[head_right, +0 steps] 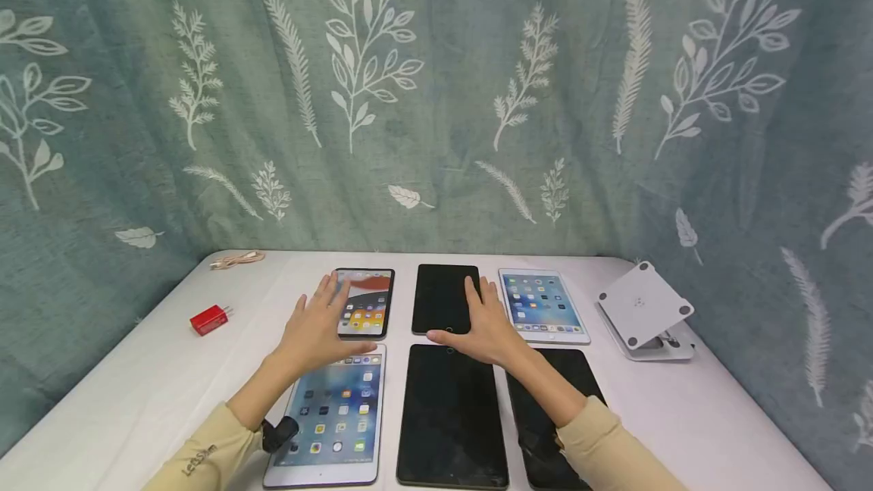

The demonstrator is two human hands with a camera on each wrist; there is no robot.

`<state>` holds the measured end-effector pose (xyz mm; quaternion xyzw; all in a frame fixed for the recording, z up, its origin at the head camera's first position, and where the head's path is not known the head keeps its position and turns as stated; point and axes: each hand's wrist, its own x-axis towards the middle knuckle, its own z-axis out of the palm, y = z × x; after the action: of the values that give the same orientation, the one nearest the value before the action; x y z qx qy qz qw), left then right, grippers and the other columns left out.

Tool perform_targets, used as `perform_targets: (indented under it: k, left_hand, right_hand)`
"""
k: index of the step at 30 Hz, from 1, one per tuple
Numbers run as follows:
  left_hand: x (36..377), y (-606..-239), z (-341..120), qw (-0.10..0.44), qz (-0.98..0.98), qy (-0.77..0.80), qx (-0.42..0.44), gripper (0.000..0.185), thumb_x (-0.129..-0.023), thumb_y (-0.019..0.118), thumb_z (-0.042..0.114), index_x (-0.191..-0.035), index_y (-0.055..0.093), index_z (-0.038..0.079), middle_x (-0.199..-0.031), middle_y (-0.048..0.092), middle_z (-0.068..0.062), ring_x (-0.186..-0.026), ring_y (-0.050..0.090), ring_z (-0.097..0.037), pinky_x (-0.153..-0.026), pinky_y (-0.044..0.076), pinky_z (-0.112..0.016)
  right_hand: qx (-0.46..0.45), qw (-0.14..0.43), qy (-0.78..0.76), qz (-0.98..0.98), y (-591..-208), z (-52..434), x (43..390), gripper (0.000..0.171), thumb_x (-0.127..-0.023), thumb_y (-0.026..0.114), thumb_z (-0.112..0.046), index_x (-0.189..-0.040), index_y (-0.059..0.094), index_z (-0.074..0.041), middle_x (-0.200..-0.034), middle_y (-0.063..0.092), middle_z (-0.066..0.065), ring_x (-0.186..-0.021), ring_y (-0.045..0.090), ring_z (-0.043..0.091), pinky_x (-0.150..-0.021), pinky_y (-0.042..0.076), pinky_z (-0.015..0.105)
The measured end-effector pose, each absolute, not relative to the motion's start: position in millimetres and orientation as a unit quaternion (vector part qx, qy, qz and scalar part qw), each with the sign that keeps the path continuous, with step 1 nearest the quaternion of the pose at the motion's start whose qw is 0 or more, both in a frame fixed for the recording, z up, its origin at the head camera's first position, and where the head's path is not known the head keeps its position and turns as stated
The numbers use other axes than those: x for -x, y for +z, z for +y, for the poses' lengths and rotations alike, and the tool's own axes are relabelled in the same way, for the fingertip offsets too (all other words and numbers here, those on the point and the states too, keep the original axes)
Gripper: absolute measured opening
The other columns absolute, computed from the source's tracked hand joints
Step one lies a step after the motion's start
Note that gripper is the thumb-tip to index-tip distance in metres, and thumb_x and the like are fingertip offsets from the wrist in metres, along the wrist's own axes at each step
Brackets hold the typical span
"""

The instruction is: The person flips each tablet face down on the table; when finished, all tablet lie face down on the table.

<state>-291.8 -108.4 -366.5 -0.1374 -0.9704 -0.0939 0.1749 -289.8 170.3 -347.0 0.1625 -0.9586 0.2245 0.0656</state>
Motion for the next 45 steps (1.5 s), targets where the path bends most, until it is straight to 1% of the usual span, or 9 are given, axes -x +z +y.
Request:
perform_targets:
  k: [8, 14, 23, 26, 30, 35, 39, 42, 45]
  left_hand:
    - [309, -368, -127, 0.122, -0.976, -0.155, 0.097, 0.105, -0.066, 0.072, 0.053, -0.138, 0.025, -0.008, -0.145, 0.026, -0.024, -0.134, 0.026, -0.036, -0.104, 0.027, -0.054]
    - [324, -372, -139, 0.083, -0.976, -0.186, 0.077, 0.096, -0.066, 0.077, 0.041, -0.132, 0.033, -0.013, -0.135, 0.038, -0.030, -0.125, 0.038, -0.041, -0.100, 0.036, -0.048]
    - [340, -377, -147, 0.005, -0.978, -0.209, 0.030, 0.069, -0.061, 0.082, 0.033, -0.114, 0.056, -0.004, -0.099, 0.064, -0.016, -0.090, 0.059, -0.029, -0.083, 0.047, -0.043]
    - [344, -380, -147, -0.015, -0.976, -0.218, 0.022, 0.062, -0.062, 0.081, 0.033, -0.108, 0.059, -0.001, -0.093, 0.064, -0.012, -0.083, 0.057, -0.024, -0.081, 0.047, -0.042]
    - [348, -385, -147, -0.022, -0.976, -0.214, 0.027, 0.060, -0.063, 0.081, 0.032, -0.106, 0.060, -0.003, -0.093, 0.063, -0.013, -0.081, 0.056, -0.022, -0.081, 0.048, -0.041]
    - [353, -391, -148, -0.018, -0.978, -0.204, 0.048, 0.052, -0.065, 0.080, 0.032, -0.100, 0.061, -0.003, -0.087, 0.063, -0.011, -0.077, 0.055, -0.020, -0.076, 0.048, -0.038]
    - [352, -391, -147, -0.015, -0.977, -0.204, 0.052, 0.049, -0.066, 0.079, 0.030, -0.098, 0.061, -0.002, -0.085, 0.063, -0.010, -0.075, 0.055, -0.020, -0.074, 0.048, -0.037]
    - [351, -391, -147, -0.020, -0.978, -0.203, 0.052, 0.047, -0.068, 0.078, 0.029, -0.098, 0.061, -0.002, -0.086, 0.062, -0.010, -0.075, 0.054, -0.020, -0.074, 0.048, -0.037]
    - [350, -391, -148, -0.028, -0.977, -0.203, 0.053, 0.043, -0.070, 0.076, 0.030, -0.096, 0.061, -0.001, -0.084, 0.062, -0.010, -0.074, 0.053, -0.019, -0.072, 0.046, -0.036]
  right_hand:
    - [-0.180, 0.052, 0.257, -0.948, -355, 131, 313, 0.105, -0.074, 0.063, -0.058, -0.143, 0.011, 0.002, -0.150, 0.011, 0.019, -0.139, 0.013, 0.035, -0.107, 0.023, 0.053]
    - [-0.184, 0.032, 0.272, -0.944, -364, 105, 326, 0.099, -0.076, 0.065, -0.052, -0.141, 0.017, 0.005, -0.148, 0.019, 0.022, -0.137, 0.018, 0.036, -0.107, 0.025, 0.050]
    - [-0.169, -0.012, 0.295, -0.940, -384, 67, 344, 0.087, -0.078, 0.065, -0.045, -0.135, 0.031, 0.011, -0.138, 0.036, 0.027, -0.127, 0.037, 0.038, -0.101, 0.035, 0.048]
    - [-0.176, -0.014, 0.280, -0.944, -392, 58, 350, 0.074, -0.078, 0.065, -0.043, -0.124, 0.045, 0.011, -0.126, 0.048, 0.028, -0.118, 0.046, 0.038, -0.094, 0.042, 0.046]
    - [-0.186, -0.012, 0.241, -0.952, -399, 46, 354, 0.050, -0.077, 0.066, -0.042, -0.096, 0.064, 0.005, -0.104, 0.060, 0.022, -0.102, 0.052, 0.033, -0.084, 0.045, 0.045]
    - [-0.157, -0.010, 0.264, -0.951, -400, 38, 356, 0.030, -0.077, 0.062, -0.026, -0.081, 0.064, 0.004, -0.088, 0.061, 0.016, -0.083, 0.053, 0.026, -0.073, 0.045, 0.040]
    - [-0.114, -0.035, 0.387, -0.915, -402, 38, 357, 0.017, -0.069, 0.052, -0.007, -0.080, 0.058, 0.005, -0.076, 0.054, 0.010, -0.067, 0.044, 0.020, -0.062, 0.035, 0.032]
    - [-0.067, -0.077, 0.480, -0.871, -402, 39, 358, 0.027, -0.068, 0.050, -0.004, -0.090, 0.058, 0.009, -0.090, 0.056, 0.013, -0.081, 0.046, 0.023, -0.078, 0.039, 0.037]
    - [-0.021, -0.097, 0.540, -0.836, -401, 40, 361, 0.039, -0.069, 0.050, -0.004, -0.104, 0.055, 0.013, -0.112, 0.053, 0.019, -0.102, 0.043, 0.028, -0.098, 0.033, 0.047]
